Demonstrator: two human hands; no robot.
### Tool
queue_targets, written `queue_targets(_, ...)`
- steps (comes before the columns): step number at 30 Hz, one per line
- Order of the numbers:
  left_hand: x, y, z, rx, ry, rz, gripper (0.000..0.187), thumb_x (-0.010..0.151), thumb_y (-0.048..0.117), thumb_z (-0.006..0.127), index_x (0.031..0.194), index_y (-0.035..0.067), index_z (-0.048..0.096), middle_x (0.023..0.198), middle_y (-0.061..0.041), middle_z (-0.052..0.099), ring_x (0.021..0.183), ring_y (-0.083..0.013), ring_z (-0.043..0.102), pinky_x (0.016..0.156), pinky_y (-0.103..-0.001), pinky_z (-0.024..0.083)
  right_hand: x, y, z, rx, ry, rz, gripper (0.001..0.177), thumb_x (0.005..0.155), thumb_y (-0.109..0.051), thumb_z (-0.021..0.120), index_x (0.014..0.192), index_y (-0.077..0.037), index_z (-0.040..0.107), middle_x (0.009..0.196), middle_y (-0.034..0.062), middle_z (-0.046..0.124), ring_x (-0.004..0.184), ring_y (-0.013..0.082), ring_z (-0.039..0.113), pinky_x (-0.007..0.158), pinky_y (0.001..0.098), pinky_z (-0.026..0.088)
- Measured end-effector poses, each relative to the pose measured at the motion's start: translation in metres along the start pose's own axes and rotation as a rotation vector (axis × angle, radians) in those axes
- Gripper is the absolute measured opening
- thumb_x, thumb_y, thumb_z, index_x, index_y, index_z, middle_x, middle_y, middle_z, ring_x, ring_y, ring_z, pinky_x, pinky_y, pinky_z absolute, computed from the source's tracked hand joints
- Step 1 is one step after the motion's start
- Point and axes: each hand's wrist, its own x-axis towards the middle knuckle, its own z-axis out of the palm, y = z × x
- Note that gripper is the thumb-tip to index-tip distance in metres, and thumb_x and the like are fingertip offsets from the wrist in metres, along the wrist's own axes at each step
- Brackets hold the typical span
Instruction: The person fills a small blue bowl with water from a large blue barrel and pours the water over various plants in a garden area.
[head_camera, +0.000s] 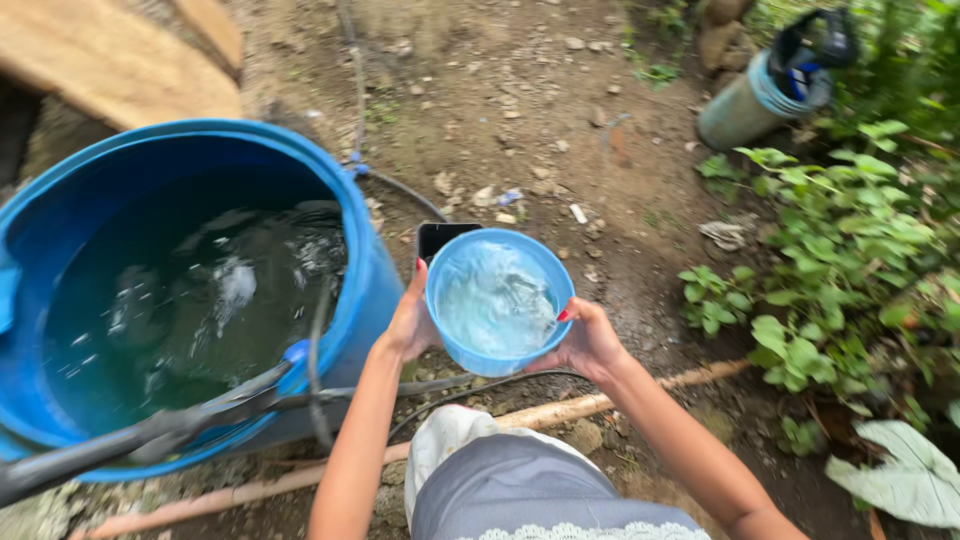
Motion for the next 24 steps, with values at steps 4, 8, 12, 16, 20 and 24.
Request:
queue_targets(4, 0.045, -0.047, 0.03, 0.14, -0.012, -0.143, 0.087, 0.077, 0.065, 0.051, 0.145, 0.011, 0.05, 0.141, -0.013, 0.06, 0.125, -0.034, 0.058, 0.099, -0.062, 0.045, -0.033, 0.017, -0.07, 0.047, 0.115, -0.046, 0.08, 0.067, -0.029, 0.054, 0.143, -0.006, 0.044, 0.138, 0.0249, 0.055, 0.116, 0.0489, 0.061, 0.081, 0.0736, 0.055)
queue_targets(8, 0.082, -0.111, 0.082, -0.082, -0.083, -0.153, 0.075, 0.082, 0.055, 0.052, 0.137, 0.005, 0.057, 0.129, -0.016, 0.066, 0.115, -0.031, 0.064, 0.101, -0.048, 0.049, -0.074, 0.036, -0.14, 0.034, 0.307, -0.12, 0.064, 0.077, -0.036, 0.055, 0.134, -0.006, 0.053, 0.122, 0.0213, 0.062, 0.101, 0.0406, 0.066, 0.073, 0.058, 0.056)
queue_targets(12, 0.106, -0.166, 0.13, -0.069, -0.097, -0.186, 0.065, 0.083, 0.051, 0.052, 0.127, 0.005, 0.061, 0.123, -0.016, 0.069, 0.111, -0.0291, 0.066, 0.099, -0.044, 0.053, -0.123, 0.065, -0.198, 0.135, 0.382, -0.204, 0.053, 0.082, -0.036, 0.06, 0.125, -0.005, 0.055, 0.115, 0.0181, 0.065, 0.096, 0.0347, 0.066, 0.074, 0.0526, 0.054)
queue_targets(16, 0.132, -0.219, 0.171, -0.024, -0.142, -0.221, 0.052, 0.085, 0.048, 0.053, 0.116, 0.007, 0.063, 0.114, -0.014, 0.07, 0.104, -0.0274, 0.067, 0.095, -0.042, 0.053, -0.172, 0.086, -0.228, 0.212, 0.564, -0.246, 0.054, 0.077, -0.038, 0.058, 0.123, -0.009, 0.057, 0.114, 0.0129, 0.067, 0.097, 0.0306, 0.068, 0.076, 0.0543, 0.058)
queue_targets(20, 0.158, -0.272, 0.21, -0.002, -0.153, -0.294, 0.043, 0.087, 0.045, 0.057, 0.112, 0.01, 0.062, 0.107, -0.009, 0.068, 0.101, -0.0235, 0.064, 0.095, -0.04, 0.052, -0.215, 0.107, -0.251, 0.327, 0.757, -0.29, 0.056, 0.076, -0.041, 0.057, 0.124, -0.012, 0.058, 0.114, 0.0106, 0.068, 0.097, 0.0287, 0.069, 0.076, 0.054, 0.058)
queue_targets(24, 0.178, -0.305, 0.257, 0.052, -0.241, -0.4, 0.04, 0.085, 0.044, 0.057, 0.11, 0.012, 0.06, 0.107, -0.008, 0.067, 0.102, -0.0228, 0.064, 0.094, -0.038, 0.052, -0.25, 0.121, -0.265, 0.404, 0.956, -0.388, 0.057, 0.079, -0.046, 0.058, 0.126, -0.013, 0.058, 0.114, 0.0121, 0.068, 0.097, 0.0282, 0.069, 0.076, 0.0519, 0.057)
